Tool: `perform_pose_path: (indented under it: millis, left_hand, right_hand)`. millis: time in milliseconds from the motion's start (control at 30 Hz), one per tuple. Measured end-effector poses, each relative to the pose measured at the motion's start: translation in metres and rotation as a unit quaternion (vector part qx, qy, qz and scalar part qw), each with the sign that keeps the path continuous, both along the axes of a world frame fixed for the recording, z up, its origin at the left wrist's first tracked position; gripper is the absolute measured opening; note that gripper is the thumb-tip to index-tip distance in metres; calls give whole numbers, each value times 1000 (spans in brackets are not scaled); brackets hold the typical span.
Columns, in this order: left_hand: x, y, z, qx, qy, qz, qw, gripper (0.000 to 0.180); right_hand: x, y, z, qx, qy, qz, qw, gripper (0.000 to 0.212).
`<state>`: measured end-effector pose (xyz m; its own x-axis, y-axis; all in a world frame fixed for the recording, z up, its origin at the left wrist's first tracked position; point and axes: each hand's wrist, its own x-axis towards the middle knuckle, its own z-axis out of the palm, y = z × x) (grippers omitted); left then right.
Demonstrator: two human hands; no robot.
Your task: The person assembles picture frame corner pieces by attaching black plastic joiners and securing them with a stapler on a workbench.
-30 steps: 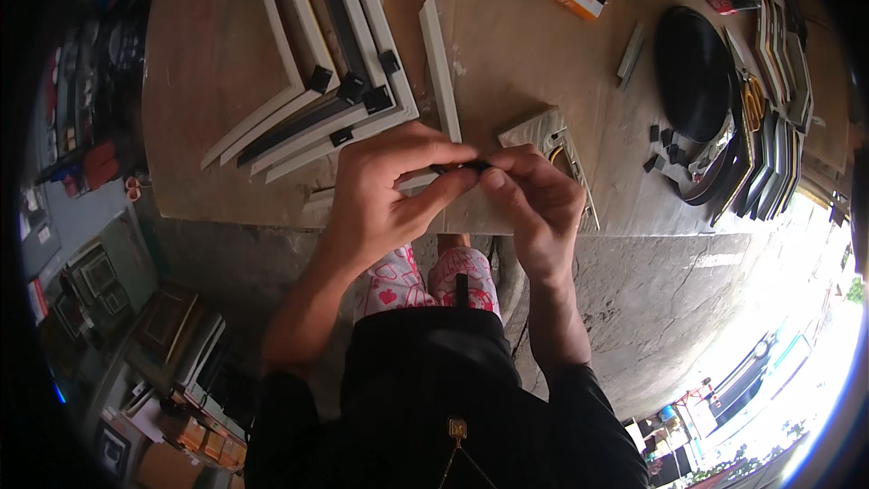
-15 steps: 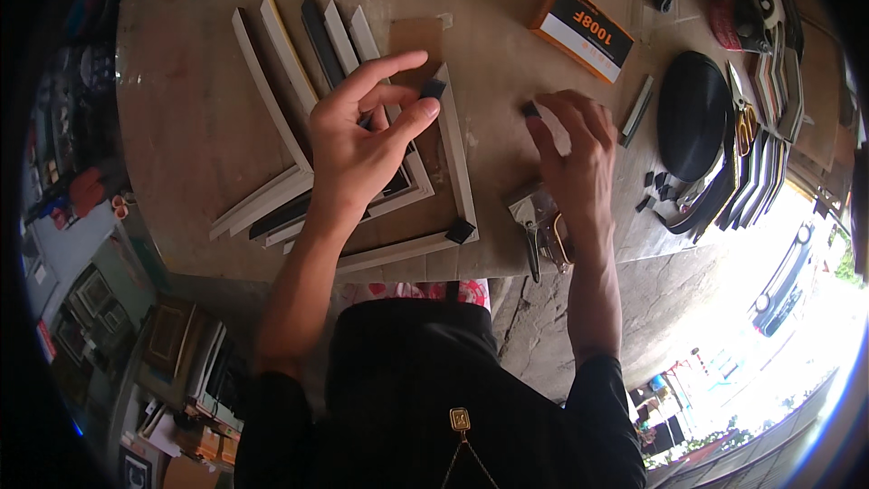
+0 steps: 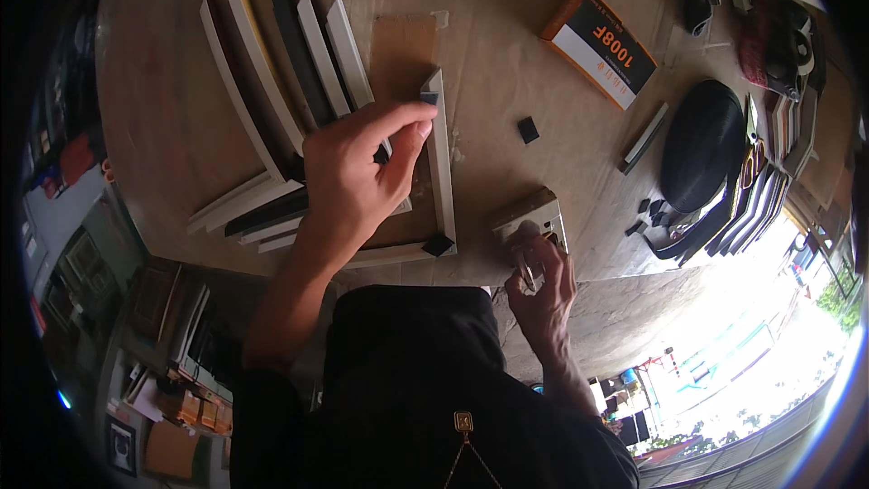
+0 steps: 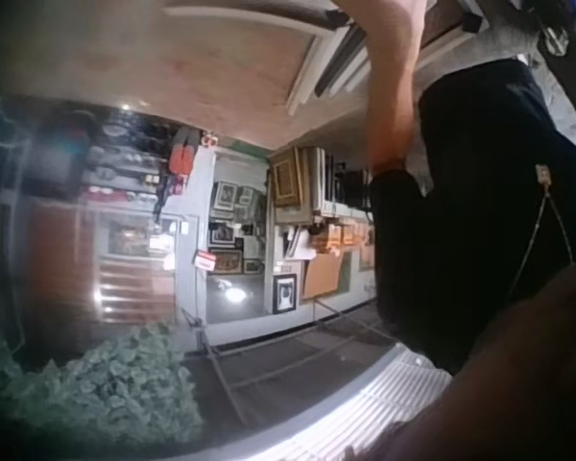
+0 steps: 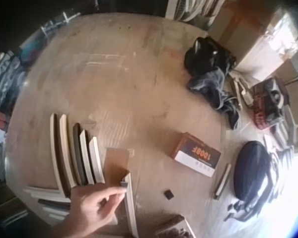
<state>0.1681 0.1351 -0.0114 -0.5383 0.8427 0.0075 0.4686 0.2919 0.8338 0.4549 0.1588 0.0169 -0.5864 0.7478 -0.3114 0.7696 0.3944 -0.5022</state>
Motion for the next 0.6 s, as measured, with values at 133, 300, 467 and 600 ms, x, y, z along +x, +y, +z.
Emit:
perform_pose_path:
  millis: [133, 300, 467, 600]
  left_hand:
    - [11, 6, 12, -51, -1, 47, 998, 15]
    - [15, 3, 4, -49, 57, 53, 996, 16]
    - [18, 3, 0, -45, 72, 63, 994, 16]
    - [19, 1, -4, -30, 73, 73, 994, 17]
  right_hand:
    - [14, 21, 24, -122, -1, -106, 987, 62]
    - [11, 63, 43, -241, -42, -64, 967, 44]
    - [-1, 72, 69, -136, -108, 22, 985, 45]
    - [-1, 82, 81, -122, -124, 69, 982, 45]
